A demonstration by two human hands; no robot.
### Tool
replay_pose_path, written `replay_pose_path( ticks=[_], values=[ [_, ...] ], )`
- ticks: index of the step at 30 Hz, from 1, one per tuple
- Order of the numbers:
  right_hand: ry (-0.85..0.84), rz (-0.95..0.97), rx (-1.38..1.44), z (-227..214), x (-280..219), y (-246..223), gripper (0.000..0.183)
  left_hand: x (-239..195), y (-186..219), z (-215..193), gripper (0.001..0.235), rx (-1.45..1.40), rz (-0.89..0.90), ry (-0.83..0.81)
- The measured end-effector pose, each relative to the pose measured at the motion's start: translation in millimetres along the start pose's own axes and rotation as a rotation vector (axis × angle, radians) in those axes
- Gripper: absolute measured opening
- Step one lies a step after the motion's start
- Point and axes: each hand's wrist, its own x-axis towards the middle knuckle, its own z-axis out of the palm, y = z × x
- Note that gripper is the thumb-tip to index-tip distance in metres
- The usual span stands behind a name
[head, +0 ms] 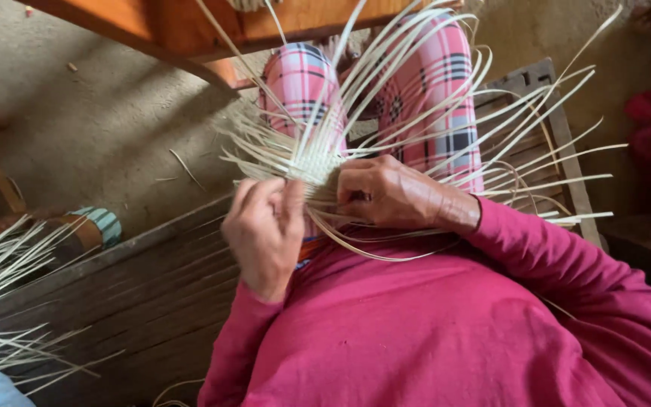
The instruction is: Weaving dried plant fibers into a basket or hat
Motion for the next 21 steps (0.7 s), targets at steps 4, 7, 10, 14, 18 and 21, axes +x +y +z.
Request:
replay_pose_path(
  ticks=[4,7,10,14,18,21],
  values=[
    [-0.008,-0.020,-0.001,5,-2,-1,0.011,-1,-16,27,0.029,-0.427,-0.385,-0.058],
    [-0.131,-0.041,0.056,-23,3,-18,0.007,0,-6,39,0.021,-0.730,-0.832,-0.101],
    [-0.112,-0.047,0.045,-59,20,-23,0.007,1,14,33,0.024,-0.750,-0.825,-0.118],
    [0.433,-0.094,-0.278,-105,62,-6,0.022,-1,-18,36,0.038,-0.596,-0.444,-0.158],
    [0.689,0.078,-0.117,-104,124,51,0.011,-4,-12,41,0.046,-0.484,-0.393,-0.118],
    [0.810,0.205,-0.020,-102,151,80,0.009,-1,-12,41,0.044,-0.419,-0.398,-0.123]
  ],
)
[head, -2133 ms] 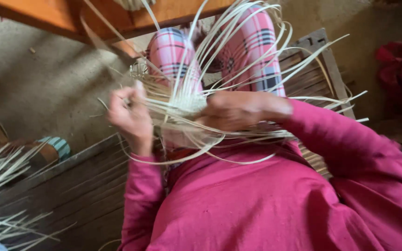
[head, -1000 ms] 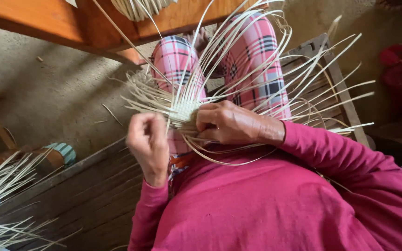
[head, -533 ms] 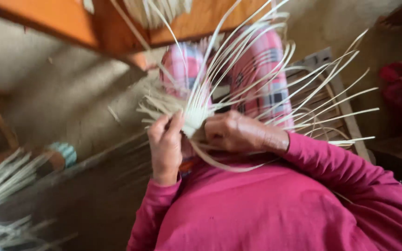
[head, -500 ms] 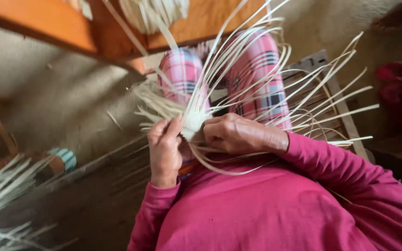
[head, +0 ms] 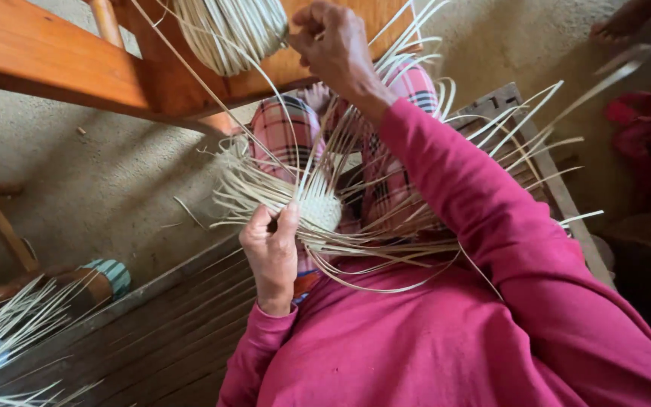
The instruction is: Weaving dried plant fibers into a basket or hat
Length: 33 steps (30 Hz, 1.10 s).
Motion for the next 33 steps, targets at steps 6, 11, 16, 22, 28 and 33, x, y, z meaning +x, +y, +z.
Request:
replay_pose_path(
  ticks=[6,11,16,22,28,33],
  values=[
    [0.042,-0.040,0.074,16,14,27,0.017,2,-3,0,0.039,-0.151,-0.025,-0.052],
    [0.067,-0.207,-0.088,11,16,37,0.005,3,-6,-2,0.037,-0.168,-0.018,-0.077],
    [0.037,-0.227,-0.151,12,5,24,0.007,1,-9,-1,0.040,-0.147,-0.023,-0.071],
    [0.107,-0.167,-0.135,18,-1,30,0.023,3,-9,0,0.041,-0.122,0.015,-0.077],
    [0.132,-0.403,-0.133,20,-2,31,0.014,3,-11,-1,0.038,-0.099,0.031,-0.076],
    [0.126,-0.445,-0.086,22,0,38,0.008,3,-9,0,0.037,-0.118,0.016,-0.072]
  ],
)
